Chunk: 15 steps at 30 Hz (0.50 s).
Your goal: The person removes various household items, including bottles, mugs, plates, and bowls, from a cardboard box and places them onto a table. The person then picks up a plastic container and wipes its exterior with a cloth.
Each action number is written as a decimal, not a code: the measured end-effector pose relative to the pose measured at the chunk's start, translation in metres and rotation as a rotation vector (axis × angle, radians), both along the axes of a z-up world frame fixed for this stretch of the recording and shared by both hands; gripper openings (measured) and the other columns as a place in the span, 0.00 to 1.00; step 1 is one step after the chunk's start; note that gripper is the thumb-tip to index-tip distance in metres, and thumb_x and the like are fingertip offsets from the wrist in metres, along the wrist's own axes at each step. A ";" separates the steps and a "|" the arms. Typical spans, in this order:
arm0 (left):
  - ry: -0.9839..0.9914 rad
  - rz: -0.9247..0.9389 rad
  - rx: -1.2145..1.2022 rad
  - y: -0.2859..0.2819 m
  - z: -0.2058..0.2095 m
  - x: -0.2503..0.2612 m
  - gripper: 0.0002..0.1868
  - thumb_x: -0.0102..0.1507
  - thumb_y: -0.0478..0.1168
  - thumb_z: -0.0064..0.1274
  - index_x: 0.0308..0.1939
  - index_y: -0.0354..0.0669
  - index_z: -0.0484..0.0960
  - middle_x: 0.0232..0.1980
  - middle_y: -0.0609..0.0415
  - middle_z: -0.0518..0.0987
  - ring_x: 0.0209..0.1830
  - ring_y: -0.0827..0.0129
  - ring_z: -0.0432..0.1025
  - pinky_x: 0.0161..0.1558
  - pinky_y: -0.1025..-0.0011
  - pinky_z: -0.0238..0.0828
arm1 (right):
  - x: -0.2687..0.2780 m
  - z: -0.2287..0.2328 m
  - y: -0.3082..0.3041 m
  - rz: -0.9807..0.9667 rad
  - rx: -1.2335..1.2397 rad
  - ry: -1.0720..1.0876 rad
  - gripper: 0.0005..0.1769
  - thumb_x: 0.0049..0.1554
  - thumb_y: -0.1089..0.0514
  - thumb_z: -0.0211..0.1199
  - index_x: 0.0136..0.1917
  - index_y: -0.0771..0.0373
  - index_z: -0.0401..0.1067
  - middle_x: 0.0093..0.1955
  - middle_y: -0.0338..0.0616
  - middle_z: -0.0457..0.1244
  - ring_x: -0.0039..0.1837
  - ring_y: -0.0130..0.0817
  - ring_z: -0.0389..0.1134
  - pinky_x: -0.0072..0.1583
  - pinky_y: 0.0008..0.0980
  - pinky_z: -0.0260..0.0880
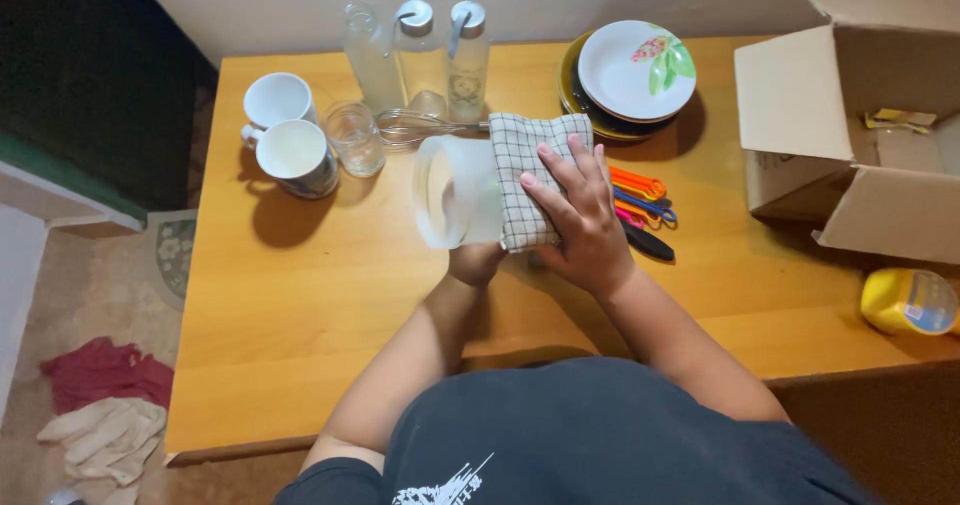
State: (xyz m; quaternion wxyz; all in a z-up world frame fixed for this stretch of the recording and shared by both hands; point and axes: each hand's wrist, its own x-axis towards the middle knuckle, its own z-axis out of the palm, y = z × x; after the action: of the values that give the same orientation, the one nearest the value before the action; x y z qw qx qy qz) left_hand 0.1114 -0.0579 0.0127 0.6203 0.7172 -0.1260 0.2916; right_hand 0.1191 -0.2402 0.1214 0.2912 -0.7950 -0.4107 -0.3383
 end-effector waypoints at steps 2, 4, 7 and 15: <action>0.021 0.004 -0.004 -0.016 0.002 0.001 0.66 0.45 0.56 0.79 0.76 0.32 0.55 0.72 0.40 0.66 0.73 0.55 0.63 0.76 0.53 0.51 | 0.003 -0.003 -0.020 -0.055 -0.003 -0.001 0.37 0.60 0.31 0.60 0.74 0.52 0.68 0.77 0.54 0.57 0.80 0.68 0.51 0.78 0.67 0.42; 0.071 0.041 -0.012 -0.032 0.001 -0.002 0.65 0.46 0.57 0.78 0.75 0.31 0.56 0.72 0.37 0.67 0.72 0.53 0.64 0.74 0.53 0.56 | 0.001 -0.004 -0.038 0.004 0.066 0.173 0.35 0.59 0.46 0.64 0.77 0.54 0.64 0.79 0.56 0.55 0.79 0.66 0.52 0.78 0.63 0.48; 0.131 0.069 -0.010 -0.048 -0.002 -0.011 0.64 0.46 0.58 0.78 0.75 0.31 0.57 0.71 0.35 0.68 0.71 0.51 0.66 0.71 0.53 0.60 | -0.004 -0.007 -0.050 -0.014 0.132 0.275 0.34 0.62 0.54 0.59 0.79 0.57 0.59 0.81 0.57 0.52 0.79 0.62 0.53 0.78 0.56 0.52; 0.129 -0.558 -0.824 -0.033 0.047 -0.017 0.67 0.44 0.52 0.78 0.77 0.38 0.50 0.72 0.39 0.67 0.69 0.48 0.68 0.67 0.46 0.69 | 0.002 -0.002 -0.051 -0.115 0.096 0.292 0.32 0.61 0.56 0.57 0.78 0.54 0.63 0.79 0.54 0.54 0.79 0.62 0.53 0.77 0.58 0.51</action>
State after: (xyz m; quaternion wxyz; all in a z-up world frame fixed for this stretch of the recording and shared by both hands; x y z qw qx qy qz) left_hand 0.0948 -0.0908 0.0595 0.9129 0.3679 -0.1488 0.0950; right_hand 0.1215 -0.2917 0.1193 0.3654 -0.8432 -0.3012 -0.2546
